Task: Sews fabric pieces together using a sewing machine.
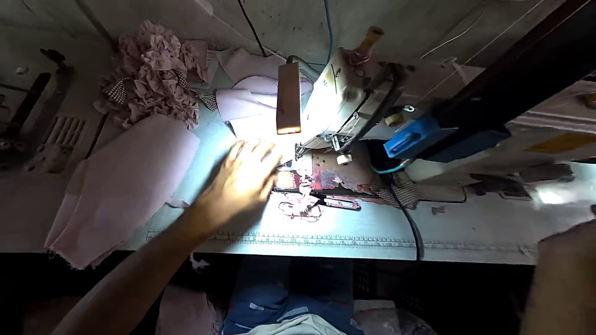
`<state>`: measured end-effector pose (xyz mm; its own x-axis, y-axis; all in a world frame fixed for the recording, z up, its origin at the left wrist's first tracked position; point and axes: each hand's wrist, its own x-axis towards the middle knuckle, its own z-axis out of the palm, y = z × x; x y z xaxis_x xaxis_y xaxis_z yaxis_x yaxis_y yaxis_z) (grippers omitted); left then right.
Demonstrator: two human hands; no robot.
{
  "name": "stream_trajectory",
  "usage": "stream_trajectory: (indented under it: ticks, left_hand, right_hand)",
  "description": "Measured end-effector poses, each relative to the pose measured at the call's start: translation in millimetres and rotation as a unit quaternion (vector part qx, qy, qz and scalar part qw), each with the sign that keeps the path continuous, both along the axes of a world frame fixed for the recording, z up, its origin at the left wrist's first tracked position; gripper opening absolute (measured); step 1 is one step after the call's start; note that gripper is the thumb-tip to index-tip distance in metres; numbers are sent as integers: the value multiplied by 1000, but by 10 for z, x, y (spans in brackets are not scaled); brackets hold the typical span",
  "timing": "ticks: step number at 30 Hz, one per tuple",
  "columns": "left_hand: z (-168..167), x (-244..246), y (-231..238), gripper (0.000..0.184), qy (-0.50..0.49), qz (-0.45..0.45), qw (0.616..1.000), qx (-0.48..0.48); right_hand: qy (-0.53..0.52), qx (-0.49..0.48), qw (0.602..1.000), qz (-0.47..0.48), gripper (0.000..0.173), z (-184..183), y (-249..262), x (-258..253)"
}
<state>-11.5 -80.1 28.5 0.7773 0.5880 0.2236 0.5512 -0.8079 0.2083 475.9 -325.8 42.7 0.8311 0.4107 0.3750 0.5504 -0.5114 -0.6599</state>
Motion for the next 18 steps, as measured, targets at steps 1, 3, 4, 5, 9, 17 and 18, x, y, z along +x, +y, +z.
stream_trajectory:
  ticks: [1, 3, 4, 5, 9, 17, 18]
  left_hand:
    - [-18, -33, -126, 45, 1, 1, 1000, 3]
    - [-63, -109, -337, 44, -4, 32, 999, -11]
    - [-94, -110, -416, 45, -17, 57, 998, -29]
    - [-135, -65, -480, 45, -37, 83, 995, -48]
    - [-294, 397, -646, 55, -89, 179, 978, -66]
    - [-321, 588, -818, 15, -152, 148, 976, -38]
    - [-293, 576, -874, 14, -159, 142, 976, -31]
  right_hand:
    - [-24, 87, 994, 65, 41, -10, 3, -434]
    - [-81, 124, 957, 250, 27, -63, 83, -1322]
    - [-105, 89, 939, 315, 24, -122, 140, -1709]
    - [-121, 53, 924, 360, 24, -206, 203, -2022]
    - [-156, -57, 893, 417, 26, -439, 623, -2593]
    - [-184, -168, 906, 342, 29, -540, 774, -2444]
    - [-183, -167, 908, 338, 29, -535, 768, -2444]
